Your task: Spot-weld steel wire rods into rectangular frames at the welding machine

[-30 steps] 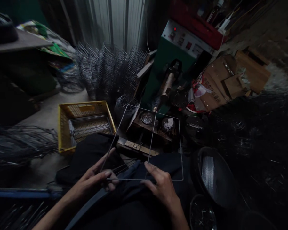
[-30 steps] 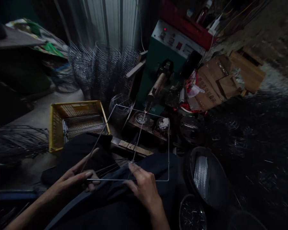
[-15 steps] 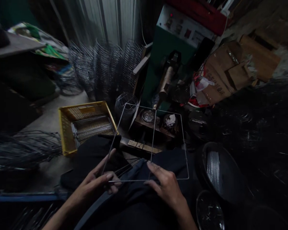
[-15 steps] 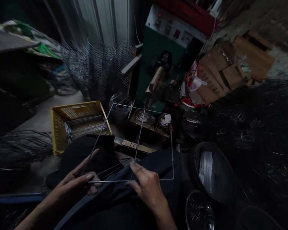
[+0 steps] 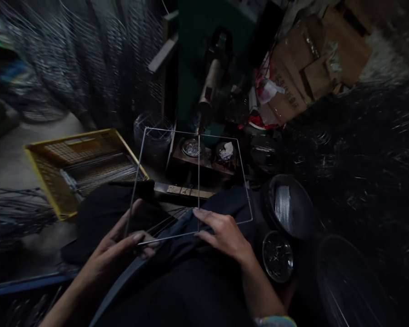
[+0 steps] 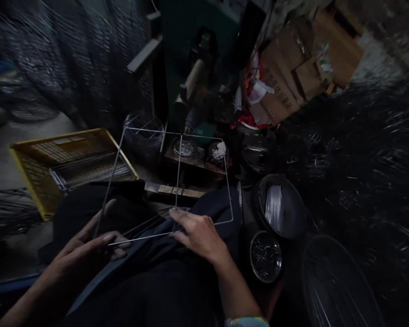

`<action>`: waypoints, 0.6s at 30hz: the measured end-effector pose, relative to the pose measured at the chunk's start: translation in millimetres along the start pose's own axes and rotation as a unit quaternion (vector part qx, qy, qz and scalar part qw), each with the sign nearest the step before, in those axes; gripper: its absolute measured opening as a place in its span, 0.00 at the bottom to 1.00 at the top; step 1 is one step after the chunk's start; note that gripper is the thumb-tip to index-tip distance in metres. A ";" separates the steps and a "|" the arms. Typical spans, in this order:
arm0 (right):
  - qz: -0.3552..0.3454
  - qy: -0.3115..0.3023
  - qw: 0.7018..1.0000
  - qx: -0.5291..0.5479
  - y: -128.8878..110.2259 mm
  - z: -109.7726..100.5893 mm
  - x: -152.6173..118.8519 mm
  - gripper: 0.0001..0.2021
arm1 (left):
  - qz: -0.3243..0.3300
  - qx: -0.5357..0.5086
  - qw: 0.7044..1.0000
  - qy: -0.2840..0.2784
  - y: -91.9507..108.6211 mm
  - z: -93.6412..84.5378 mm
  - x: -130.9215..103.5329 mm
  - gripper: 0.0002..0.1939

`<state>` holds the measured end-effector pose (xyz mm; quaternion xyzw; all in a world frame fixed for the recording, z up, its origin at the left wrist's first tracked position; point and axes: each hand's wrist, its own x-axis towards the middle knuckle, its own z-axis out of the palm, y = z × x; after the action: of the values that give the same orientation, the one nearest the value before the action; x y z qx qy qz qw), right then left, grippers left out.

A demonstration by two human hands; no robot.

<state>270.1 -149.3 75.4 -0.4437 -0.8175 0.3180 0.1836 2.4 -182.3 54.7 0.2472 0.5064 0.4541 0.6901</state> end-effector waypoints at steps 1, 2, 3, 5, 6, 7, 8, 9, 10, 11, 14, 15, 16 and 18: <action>-0.001 0.002 1.000 0.003 -0.1 -0.5 -0.4 0.35 | 0.001 0.001 1.000 0.000 0.0 0.4 -0.4 0.56; -0.004 0.004 1.000 0.008 -0.2 -0.9 -0.7 0.35 | 0.003 0.001 1.000 -0.001 -0.1 0.4 -0.6 0.55; -0.007 0.004 1.000 0.012 -0.4 -1.4 -0.9 0.36 | 0.004 -0.001 1.000 -0.004 -0.1 0.0 -0.6 0.54; -0.012 0.004 1.000 0.021 -1.0 -2.3 -1.1 0.36 | 0.003 -0.007 1.000 -0.009 -0.4 -1.7 -0.2 0.54; -0.014 0.002 1.000 0.025 -1.3 -2.5 -1.1 0.36 | 0.001 -0.009 1.000 -0.011 -0.5 -2.8 0.1 0.54; -0.015 0.000 1.000 0.027 -1.6 -2.6 -1.1 0.35 | 0.000 -0.009 1.000 -0.010 -0.6 -3.7 0.5 0.53; -0.015 -0.002 0.999 0.029 -1.8 -2.4 -1.1 0.35 | -0.002 -0.007 1.000 -0.009 -0.5 -4.5 0.6 0.53; -0.014 -0.003 0.999 0.029 -1.8 -2.1 -1.3 0.35 | -0.005 -0.004 1.000 -0.006 -0.3 -4.9 0.6 0.52; -0.015 -0.005 0.999 0.031 -1.6 -1.6 -1.4 0.36 | -0.010 -0.002 1.000 -0.002 -0.1 -4.9 0.2 0.51; -0.016 -0.009 0.999 0.035 -1.3 -1.1 -1.6 0.36 | -0.015 0.000 1.000 0.004 0.3 -4.6 -0.4 0.50; -0.009 -0.013 0.999 0.052 -0.6 0.4 -1.3 0.39 | -0.034 -0.008 0.999 0.011 0.9 -3.5 -2.4 0.50; -0.005 -0.012 0.998 0.055 -0.7 0.7 -0.5 0.40 | -0.037 -0.014 0.999 0.008 0.6 -4.1 -2.3 0.50; 0.001 -0.009 0.998 0.055 -1.1 1.0 0.7 0.40 | -0.036 -0.020 0.999 0.000 0.1 -5.5 -1.5 0.51; 0.008 -0.004 0.999 0.049 -2.3 1.4 3.5 0.38 | -0.030 -0.031 0.999 -0.017 -2.3 -10.6 2.4 0.52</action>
<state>266.0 -147.8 76.0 -0.4396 -0.7977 0.3612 0.1997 -6.3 -182.6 47.8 0.2180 0.4870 0.4447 0.7194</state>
